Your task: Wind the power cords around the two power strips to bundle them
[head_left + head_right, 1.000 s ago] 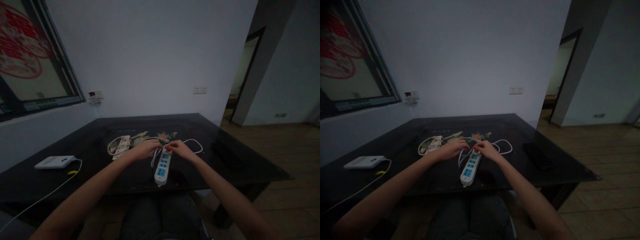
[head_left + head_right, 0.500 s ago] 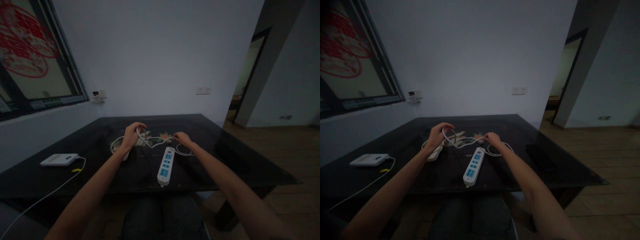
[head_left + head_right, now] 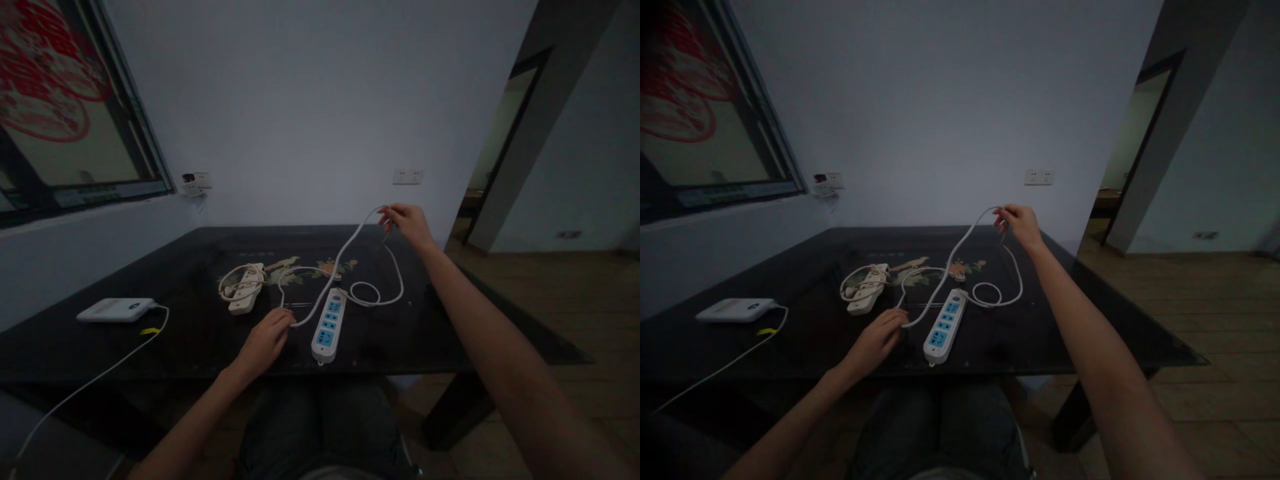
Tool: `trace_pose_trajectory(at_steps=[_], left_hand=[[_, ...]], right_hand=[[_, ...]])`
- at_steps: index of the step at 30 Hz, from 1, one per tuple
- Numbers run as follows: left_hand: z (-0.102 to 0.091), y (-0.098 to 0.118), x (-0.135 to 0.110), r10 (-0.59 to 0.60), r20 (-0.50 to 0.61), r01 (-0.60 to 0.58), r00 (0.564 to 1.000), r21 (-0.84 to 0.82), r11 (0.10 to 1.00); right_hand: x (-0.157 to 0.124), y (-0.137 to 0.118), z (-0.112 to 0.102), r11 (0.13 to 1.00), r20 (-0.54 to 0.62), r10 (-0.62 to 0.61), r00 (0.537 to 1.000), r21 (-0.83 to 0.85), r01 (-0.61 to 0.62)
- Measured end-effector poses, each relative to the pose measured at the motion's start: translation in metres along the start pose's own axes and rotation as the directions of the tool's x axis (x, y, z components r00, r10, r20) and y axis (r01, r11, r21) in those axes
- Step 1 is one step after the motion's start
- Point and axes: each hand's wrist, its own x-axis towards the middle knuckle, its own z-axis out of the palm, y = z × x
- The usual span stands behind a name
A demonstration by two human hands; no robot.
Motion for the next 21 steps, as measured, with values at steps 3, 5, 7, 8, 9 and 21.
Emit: trace_pose_trajectory(at_steps=[3,5,7,8,9,21], left_hand=[[0.005,0.006,-0.006,-0.039,0.103,0.045,0.994,-0.054,0.998],[0.006,0.011,-0.004,-0.067,0.162,0.089,0.984,-0.133,0.987],[0.007,0.016,0.003,-0.091,0.198,0.133,0.976,-0.216,0.967],[0.008,0.019,0.009,-0.103,0.197,0.153,0.975,-0.263,0.953],[0.008,0.022,0.016,-0.118,0.174,0.169,0.978,-0.319,0.932],[-0.035,0.064,0.123,-0.106,-0.347,-0.143,0.932,-0.619,0.772]], right_hand=[[0.002,-0.035,0.001,0.99,-0.071,-0.039,0.997,0.133,0.049],[-0.002,-0.056,0.009,0.978,-0.086,-0.063,0.994,0.191,0.079],[-0.009,-0.073,0.019,0.975,-0.046,-0.079,0.996,0.204,0.087],[-0.014,-0.08,0.025,0.978,-0.006,-0.084,0.996,0.192,0.084],[-0.018,-0.086,0.03,0.981,0.038,-0.088,0.995,0.174,0.08],[-0.057,-0.127,0.053,0.972,0.278,-0.223,0.934,0.132,0.192]])
